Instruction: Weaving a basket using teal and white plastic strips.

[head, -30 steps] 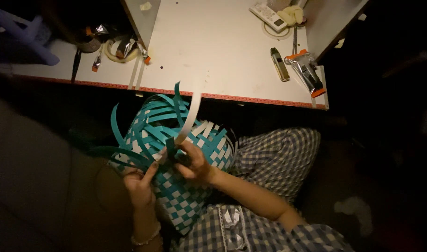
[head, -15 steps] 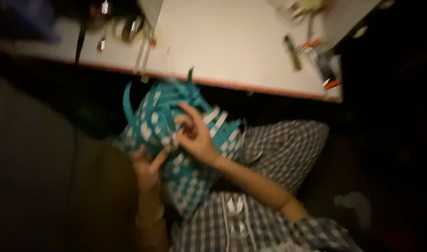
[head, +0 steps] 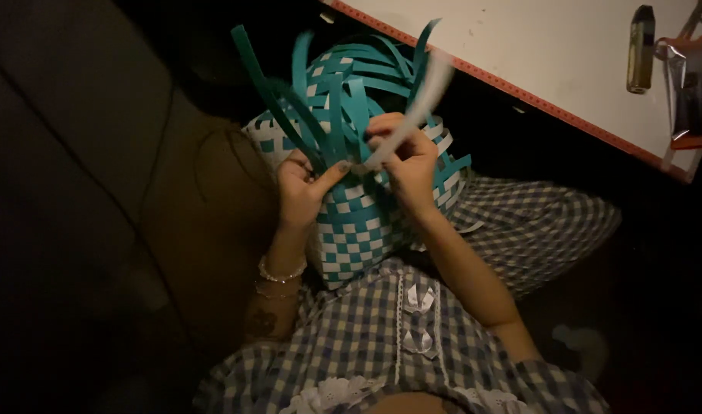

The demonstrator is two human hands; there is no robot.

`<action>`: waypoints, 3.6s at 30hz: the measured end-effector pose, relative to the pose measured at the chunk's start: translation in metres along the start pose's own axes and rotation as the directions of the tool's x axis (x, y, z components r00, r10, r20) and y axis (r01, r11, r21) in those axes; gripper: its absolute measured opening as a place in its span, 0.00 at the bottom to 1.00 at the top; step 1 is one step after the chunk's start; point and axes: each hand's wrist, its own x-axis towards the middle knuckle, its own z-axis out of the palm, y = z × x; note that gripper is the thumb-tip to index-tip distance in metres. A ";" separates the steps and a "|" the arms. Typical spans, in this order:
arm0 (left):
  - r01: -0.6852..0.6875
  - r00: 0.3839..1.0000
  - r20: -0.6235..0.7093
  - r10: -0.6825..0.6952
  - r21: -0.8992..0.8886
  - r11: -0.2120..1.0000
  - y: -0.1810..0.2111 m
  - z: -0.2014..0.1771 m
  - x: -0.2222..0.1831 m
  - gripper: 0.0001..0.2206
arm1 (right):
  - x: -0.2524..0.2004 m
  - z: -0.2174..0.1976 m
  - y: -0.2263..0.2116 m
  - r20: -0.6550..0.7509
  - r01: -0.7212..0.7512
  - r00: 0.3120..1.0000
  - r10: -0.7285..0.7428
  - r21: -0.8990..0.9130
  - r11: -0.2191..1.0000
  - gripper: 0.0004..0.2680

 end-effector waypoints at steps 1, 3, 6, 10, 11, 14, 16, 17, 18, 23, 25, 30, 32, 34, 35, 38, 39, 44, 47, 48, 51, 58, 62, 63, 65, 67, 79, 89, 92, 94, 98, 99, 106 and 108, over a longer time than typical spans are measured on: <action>0.015 1.000 -0.002 -0.015 -0.013 1.000 0.000 0.001 0.000 0.09 | 0.000 0.004 -0.007 -0.024 -0.002 1.000 0.002 -0.020 1.000 0.04; 0.028 1.000 -0.011 -0.029 -0.028 0.999 0.001 0.003 -0.001 0.09 | -0.004 0.002 -0.014 -0.040 -0.007 0.999 0.006 -0.040 0.999 0.04; 0.065 0.997 -0.042 -0.065 -0.019 0.998 0.007 0.005 0.001 0.10 | -0.010 -0.013 -0.006 0.078 -0.158 0.984 0.162 -0.063 0.985 0.11; -0.027 1.000 0.011 0.027 0.015 1.000 0.047 0.020 0.006 0.09 | -0.022 -0.025 0.000 0.132 -0.129 0.981 0.143 -0.112 0.985 0.12; -0.074 0.996 0.049 0.073 0.006 0.997 0.063 0.028 0.007 0.09 | -0.025 -0.027 -0.004 0.165 -0.138 0.974 0.152 -0.092 0.986 0.15; -0.160 0.983 0.112 0.143 0.165 0.973 0.067 0.018 0.009 0.08 | -0.023 -0.042 0.012 0.178 -0.154 0.972 0.153 -0.010 0.988 0.13; -0.268 0.958 0.157 0.241 0.182 0.946 0.086 0.028 0.011 0.09 | -0.024 -0.034 0.011 0.101 -0.171 0.980 0.172 -0.017 0.985 0.11; -0.376 0.919 0.206 0.337 0.195 0.906 0.097 0.034 0.013 0.10 | -0.023 -0.031 0.010 0.022 -0.185 0.982 0.186 -0.019 0.983 0.08; -0.379 0.917 0.210 0.339 0.194 0.905 0.079 0.026 0.016 0.10 | -0.019 -0.024 0.001 0.020 -0.182 0.983 0.182 -0.018 0.983 0.08; -0.316 0.901 0.313 0.301 -0.002 0.949 0.062 -0.001 0.038 0.20 | -0.010 0.001 -0.033 0.166 0.065 0.985 -0.053 -0.072 0.995 0.02; -0.281 0.907 0.325 0.267 -0.003 0.960 0.077 0.009 0.035 0.23 | -0.014 -0.007 -0.010 0.185 0.134 0.976 -0.117 -0.084 0.987 0.03; -0.167 0.945 0.293 0.145 0.051 0.985 0.103 0.022 0.026 0.26 | -0.018 -0.014 0.003 0.217 0.217 0.956 -0.196 -0.079 0.973 0.02; -0.184 0.943 0.301 0.146 0.102 0.978 0.109 0.026 0.025 0.21 | -0.019 -0.022 0.010 0.252 0.190 0.955 -0.154 -0.125 0.974 0.03; -0.197 0.940 0.306 0.147 0.140 0.970 0.113 0.028 0.024 0.17 | -0.018 -0.020 0.006 0.234 0.182 0.960 -0.153 -0.106 0.978 0.02; -0.211 0.939 0.311 0.149 0.178 0.961 0.115 0.030 0.024 0.14 | -0.018 -0.018 0.004 0.218 0.175 0.964 -0.153 -0.086 0.981 0.02; -0.258 0.942 0.271 0.197 0.213 0.942 0.102 0.018 0.023 0.27 | -0.022 -0.018 0.001 0.198 0.130 0.973 -0.116 -0.060 0.990 0.02; -0.258 0.942 0.272 0.196 0.213 0.942 0.101 0.019 0.023 0.27 | -0.022 -0.018 0.003 0.197 0.130 0.974 -0.116 -0.061 0.990 0.02; -0.210 0.965 0.212 0.155 0.269 0.940 0.094 0.025 0.014 0.27 | -0.021 -0.011 -0.002 0.196 0.163 0.969 -0.152 -0.044 0.986 0.02; -0.208 0.965 0.193 0.177 0.154 0.966 0.086 0.017 0.020 0.24 | -0.020 -0.016 -0.014 0.218 0.276 0.948 -0.231 -0.203 0.940 0.03; -0.208 0.965 0.192 0.177 0.155 0.966 0.084 0.015 0.020 0.24 | -0.022 -0.019 -0.012 0.219 0.275 0.948 -0.230 -0.201 0.940 0.03; -0.258 0.957 0.195 0.217 0.218 0.941 0.076 0.011 0.022 0.24 | -0.026 -0.026 -0.007 0.246 0.301 0.937 -0.246 -0.219 0.928 0.03; -0.333 0.933 0.254 0.254 0.346 0.877 0.082 0.009 0.014 0.26 | -0.020 -0.021 -0.009 0.224 0.362 0.925 -0.307 -0.268 0.893 0.04; -0.380 0.913 0.321 0.250 0.453 0.806 0.110 0.007 0.012 0.28 | -0.011 -0.018 -0.019 0.277 0.429 0.895 -0.348 -0.330 0.841 0.04; -0.379 0.914 0.320 0.249 0.455 0.806 0.106 0.010 0.009 0.28 | -0.009 -0.017 -0.019 0.277 0.428 0.896 -0.347 -0.329 0.842 0.04; -0.329 0.942 0.233 0.242 0.505 0.798 0.098 0.017 0.005 0.30 | -0.005 -0.015 -0.020 0.324 0.462 0.874 -0.361 -0.325 0.826 0.05; -0.215 0.976 0.169 0.137 0.655 0.725 0.108 0.023 -0.001 0.37 | -0.004 -0.016 -0.020 0.366 0.447 0.870 -0.331 -0.303 0.841 0.07; -0.389 0.916 0.308 0.256 0.529 0.754 0.109 0.021 0.002 0.23 | 0.004 -0.012 -0.032 0.657 0.690 0.701 -0.276 -0.527 0.497 0.08; -0.443 0.896 0.257 0.362 0.467 0.765 0.077 0.015 0.004 0.24 | -0.007 -0.001 -0.037 0.623 0.673 0.715 -0.317 -0.737 0.070 0.11; -0.441 0.897 0.228 0.379 0.395 0.806 0.100 0.032 0.002 0.23 | -0.014 0.003 -0.038 0.565 0.596 0.761 -0.319 -0.803 0.002 0.11; -0.414 0.910 0.209 0.357 0.455 0.788 0.092 0.026 -0.004 0.24 | -0.012 -0.006 -0.030 0.546 0.601 0.790 -0.280 -0.782 0.169 0.08; -0.360 0.933 0.193 0.305 0.566 0.742 0.100 0.037 0.000 0.27 | -0.003 -0.014 -0.025 0.471 0.482 0.851 -0.235 -0.520 0.705 0.03; -0.365 0.931 0.200 0.306 0.563 0.742 0.100 0.039 -0.001 0.27 | -0.004 -0.017 -0.023 0.466 0.483 0.852 -0.238 -0.523 0.702 0.03; -0.302 0.953 0.107 0.284 0.433 0.850 0.094 0.031 0.003 0.30 | -0.015 -0.028 -0.002 0.392 0.244 0.906 -0.160 -0.174 0.954 0.02; -0.320 0.947 0.121 0.296 0.408 0.855 0.095 0.030 0.004 0.31 | -0.018 -0.033 0.004 0.384 0.215 0.910 -0.157 -0.112 0.970 0.04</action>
